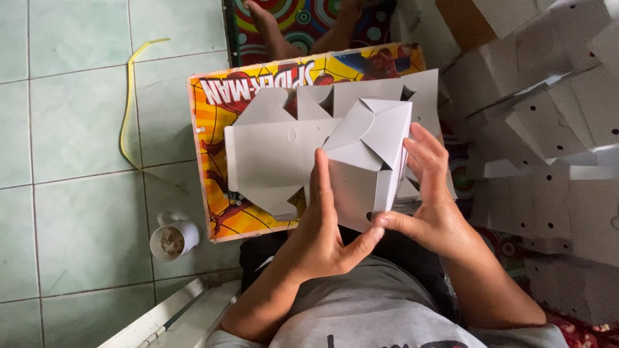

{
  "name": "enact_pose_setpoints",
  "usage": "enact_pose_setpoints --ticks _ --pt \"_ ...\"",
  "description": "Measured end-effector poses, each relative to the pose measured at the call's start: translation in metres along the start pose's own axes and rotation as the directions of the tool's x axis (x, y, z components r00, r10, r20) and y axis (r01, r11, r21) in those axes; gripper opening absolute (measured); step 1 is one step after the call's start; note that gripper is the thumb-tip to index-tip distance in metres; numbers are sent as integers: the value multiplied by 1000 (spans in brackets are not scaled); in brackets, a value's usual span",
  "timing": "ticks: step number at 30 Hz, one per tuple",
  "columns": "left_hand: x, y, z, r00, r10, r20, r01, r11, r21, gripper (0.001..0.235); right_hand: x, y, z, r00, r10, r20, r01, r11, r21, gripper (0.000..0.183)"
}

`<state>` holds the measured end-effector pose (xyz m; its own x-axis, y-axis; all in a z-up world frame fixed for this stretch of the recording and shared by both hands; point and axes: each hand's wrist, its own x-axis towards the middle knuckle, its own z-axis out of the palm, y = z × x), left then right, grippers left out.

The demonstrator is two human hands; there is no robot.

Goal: The person sits on the floor and repeatedly folds flat white cardboard pieces into small boxes. They fold the side flaps, tuck tabs into slots, and place each completed box into a stack to the right. The work area includes a Spider-Man themed box and a pile of flat blanks.

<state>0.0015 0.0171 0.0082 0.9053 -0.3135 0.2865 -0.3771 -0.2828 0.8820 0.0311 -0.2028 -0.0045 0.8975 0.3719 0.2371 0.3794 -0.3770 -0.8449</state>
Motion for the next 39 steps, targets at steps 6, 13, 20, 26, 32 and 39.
enact_pose_setpoints --ticks 6,13,20,26,32,39 --pt "-1 -8 -1 998 19 52 -23 998 61 115 -5 15 3 986 -128 -105 107 976 -189 96" --pt "-4 -19 9 996 83 32 -88 980 176 134 -10 19 6 982 -144 -125 119 975 -187 90" --pt "7 -31 10 985 -93 -143 -7 815 -579 105 -18 8 5 943 -330 33 297 796 -527 75" --pt "17 -22 -8 969 -215 -120 97 782 -616 89 -29 10 6 858 -510 59 370 535 -759 42" --pt "1 -33 9 980 -195 -26 43 343 -938 103 -18 9 -14 791 -612 14 366 455 -812 48" --pt "8 -16 -2 988 -153 -38 92 755 -650 80 41 4 -121 621 -775 -122 -143 41 -989 29"
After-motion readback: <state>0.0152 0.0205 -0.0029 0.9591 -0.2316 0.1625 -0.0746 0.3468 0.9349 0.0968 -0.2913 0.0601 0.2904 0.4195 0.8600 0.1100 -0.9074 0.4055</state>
